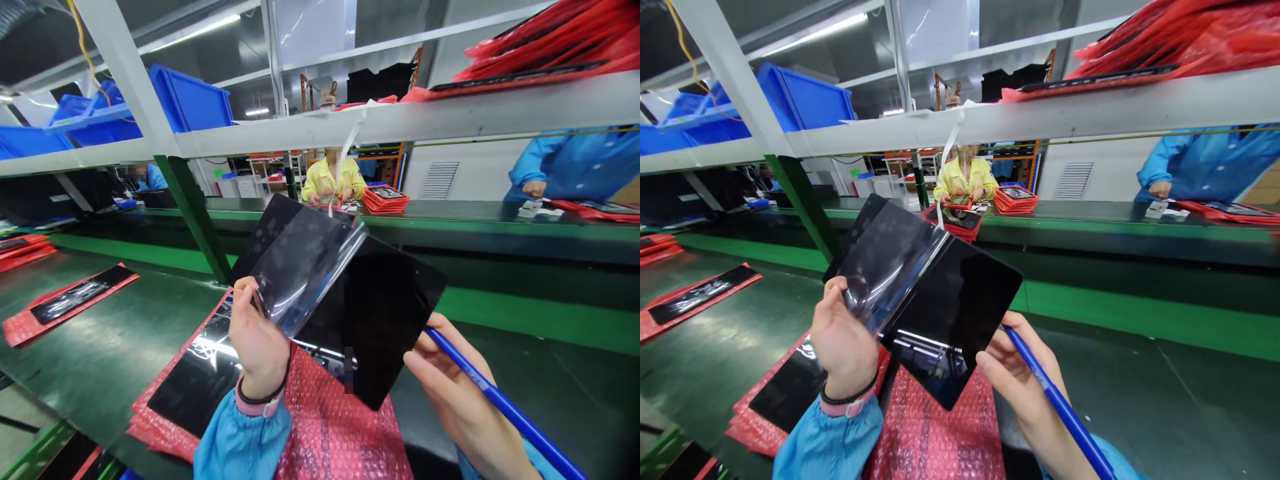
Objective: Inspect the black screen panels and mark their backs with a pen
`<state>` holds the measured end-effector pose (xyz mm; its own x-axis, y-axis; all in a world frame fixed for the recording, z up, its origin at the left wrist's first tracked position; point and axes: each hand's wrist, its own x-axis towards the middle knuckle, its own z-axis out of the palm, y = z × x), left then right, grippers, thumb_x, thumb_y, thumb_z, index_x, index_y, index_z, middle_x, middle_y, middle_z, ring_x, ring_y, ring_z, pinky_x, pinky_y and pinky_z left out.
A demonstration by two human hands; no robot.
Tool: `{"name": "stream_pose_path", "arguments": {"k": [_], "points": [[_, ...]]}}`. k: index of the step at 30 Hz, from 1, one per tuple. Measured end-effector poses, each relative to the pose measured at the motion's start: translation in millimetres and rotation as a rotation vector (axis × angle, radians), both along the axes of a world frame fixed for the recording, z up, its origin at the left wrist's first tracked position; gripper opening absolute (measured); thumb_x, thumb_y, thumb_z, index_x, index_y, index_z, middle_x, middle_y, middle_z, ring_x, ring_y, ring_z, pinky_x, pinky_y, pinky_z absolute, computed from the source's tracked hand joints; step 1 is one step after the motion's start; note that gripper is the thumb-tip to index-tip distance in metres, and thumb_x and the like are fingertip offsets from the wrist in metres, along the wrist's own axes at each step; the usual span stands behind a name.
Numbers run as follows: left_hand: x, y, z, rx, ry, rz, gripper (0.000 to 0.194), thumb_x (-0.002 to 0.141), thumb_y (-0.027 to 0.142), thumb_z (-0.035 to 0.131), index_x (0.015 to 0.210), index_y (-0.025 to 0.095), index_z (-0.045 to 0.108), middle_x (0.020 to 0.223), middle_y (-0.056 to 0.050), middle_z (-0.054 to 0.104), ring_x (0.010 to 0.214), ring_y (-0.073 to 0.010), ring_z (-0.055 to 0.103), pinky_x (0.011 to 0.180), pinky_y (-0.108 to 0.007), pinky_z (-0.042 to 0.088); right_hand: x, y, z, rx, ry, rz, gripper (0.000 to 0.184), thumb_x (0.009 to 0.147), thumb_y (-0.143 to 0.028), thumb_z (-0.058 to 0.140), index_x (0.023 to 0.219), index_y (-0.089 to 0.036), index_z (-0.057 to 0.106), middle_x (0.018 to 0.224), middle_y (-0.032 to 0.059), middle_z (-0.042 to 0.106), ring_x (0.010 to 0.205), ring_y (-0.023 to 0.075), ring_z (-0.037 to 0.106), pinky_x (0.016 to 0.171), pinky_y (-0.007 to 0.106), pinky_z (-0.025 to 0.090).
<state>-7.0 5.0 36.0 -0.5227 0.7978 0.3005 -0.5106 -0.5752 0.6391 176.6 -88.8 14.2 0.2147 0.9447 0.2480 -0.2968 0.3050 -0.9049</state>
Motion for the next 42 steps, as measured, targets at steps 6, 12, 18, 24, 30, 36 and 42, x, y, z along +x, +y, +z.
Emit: {"name": "stream_pose_path", "arguments": {"k": [6,12,18,24,30,36,42], "points": [[-11,12,1.9,-0.076,-0.006,0.018,0.005,0.067,0.023,0.058,0.065,0.019,0.056,0.075,0.003,0.049,0.079,-0.0125,0.047,0.078,-0.023,0.038,6,-12,13.4,-0.044,-0.148,-0.062,0.021,0.073,-0.043,0.073,0.086,-0.026,0.070,0.067,-0.0008,0.064,0.060,0.0146,0.056,0.054,0.024,0.047],[-17,24,-1.7,-0.019,0.023,-0.011,0.009,0.062,0.020,0.059,0.056,0.019,0.053,0.064,0.004,0.044,0.068,-0.0108,0.044,0.072,-0.022,0.038,8,-19,10.2,-0.044,-0.224,-0.170,0.026,0.071,-0.051,0.072,0.079,-0.026,0.074,0.067,0.0004,0.068,0.063,0.0196,0.063,0.058,0.028,0.050],[-18,29,-4.1,0.027,0.073,0.009,0.009,0.064,0.017,0.057,0.056,0.018,0.054,0.062,0.004,0.046,0.063,-0.0096,0.044,0.064,-0.020,0.038,25,-17,-22.7,-0.109,-0.256,-0.287,0.031,0.073,-0.051,0.069,0.093,-0.027,0.075,0.097,0.0063,0.074,0.096,0.0305,0.067,0.079,0.039,0.055],[-20,30,-3.8,0.041,0.098,-0.027,0.013,0.061,0.018,0.058,0.051,0.017,0.052,0.062,0.002,0.047,0.062,-0.0089,0.044,0.056,-0.018,0.036,26,-15,-17.8,-0.092,-0.412,-0.243,0.030,0.076,-0.054,0.066,0.080,-0.025,0.075,0.082,0.0031,0.073,0.084,0.0276,0.068,0.072,0.034,0.055],[-7,19,-8.2,0.078,0.163,-0.320,0.015,0.069,0.025,0.051,0.058,0.017,0.056,0.068,-0.002,0.054,0.068,-0.0138,0.050,0.064,-0.022,0.040,19,-7,-3.2,-0.024,-0.482,-0.155,0.034,0.082,-0.050,0.060,0.062,-0.023,0.064,0.061,-0.0007,0.063,0.058,0.0176,0.057,0.053,0.027,0.046],[2,11,-12.3,0.146,0.297,-0.451,0.024,0.071,0.032,0.047,0.062,0.017,0.063,0.078,-0.007,0.064,0.079,-0.0204,0.054,0.073,-0.029,0.040,22,-1,7.9,0.051,-0.601,-0.014,0.028,0.086,-0.046,0.056,0.072,-0.023,0.061,0.062,-0.0021,0.058,0.058,0.0153,0.055,0.054,0.025,0.046],[3,6,-13.8,0.192,0.355,-0.418,0.021,0.068,0.027,0.049,0.060,0.017,0.065,0.074,-0.007,0.066,0.076,-0.0202,0.054,0.072,-0.029,0.039,18,2,7.2,0.053,-0.674,0.058,0.027,0.084,-0.036,0.063,0.109,-0.026,0.058,0.099,0.0003,0.072,0.088,0.0186,0.068,0.079,0.025,0.054]]}}
